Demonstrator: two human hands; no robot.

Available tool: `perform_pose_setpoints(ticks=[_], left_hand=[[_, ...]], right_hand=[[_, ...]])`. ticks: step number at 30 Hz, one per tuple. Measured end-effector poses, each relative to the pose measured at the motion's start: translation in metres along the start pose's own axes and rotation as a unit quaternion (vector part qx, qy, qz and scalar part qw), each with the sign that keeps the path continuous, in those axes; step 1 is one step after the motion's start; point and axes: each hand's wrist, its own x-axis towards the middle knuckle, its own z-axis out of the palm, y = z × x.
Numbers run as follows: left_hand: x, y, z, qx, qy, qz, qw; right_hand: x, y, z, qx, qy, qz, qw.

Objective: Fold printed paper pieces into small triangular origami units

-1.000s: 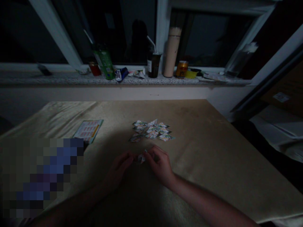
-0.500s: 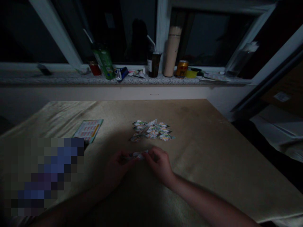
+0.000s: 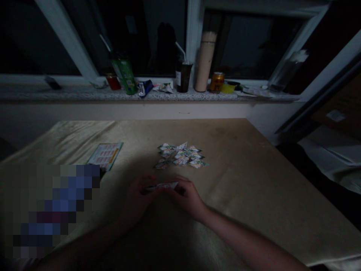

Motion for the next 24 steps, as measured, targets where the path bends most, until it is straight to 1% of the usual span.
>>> perform_pose_setpoints(ticks=[2,5,8,10,15,17,19,22,23,24], left_hand=[[0.0002,-0.0011,-0.0002,0.006,-0.004,-0.003,1.0],[0.0006,-0.0014,0.0001,0.014,-0.009,-0.007,1.0],[0.0021,-0.0018,0.0006,0.018,-0.03,-0.007,0.999],[0.0037,-0.0029,0.0006,0.04,-0.063,0.005,0.997],[0.0049,-0.0047,-0.0008,0.101,-0.175,0.03,0.979],[0.0037,-0.0033,-0.0021,0.11,-0.202,0.038,0.972],[0.0022,-0.0011,-0.0035,0.106,-0.216,0.051,0.969],[0.0002,0.0014,-0.0051,0.1,-0.223,0.069,0.967],[-0.0004,0.0017,-0.0053,0.101,-0.23,0.072,0.965],[-0.0009,0.0017,-0.0052,0.103,-0.239,0.075,0.963]], right_hand=[[0.0007,0.0005,0.0003,0.015,-0.012,-0.014,1.0],[0.0011,0.001,0.0008,0.031,-0.001,-0.024,0.999],[0.0014,0.0001,0.0005,0.038,0.016,-0.026,0.999],[0.0016,-0.0013,-0.0004,0.037,0.029,-0.022,0.999],[0.0005,-0.004,-0.0025,0.023,0.056,0.004,0.998],[-0.0006,-0.0039,-0.0024,0.012,0.059,0.02,0.998],[-0.0013,-0.0033,-0.0021,0.002,0.06,0.029,0.998],[-0.0011,-0.0013,-0.0016,0.016,0.044,0.04,0.998],[-0.0008,-0.0004,-0.0014,0.035,0.02,0.046,0.998],[-0.0006,0.0005,-0.001,0.063,-0.02,0.054,0.996]])
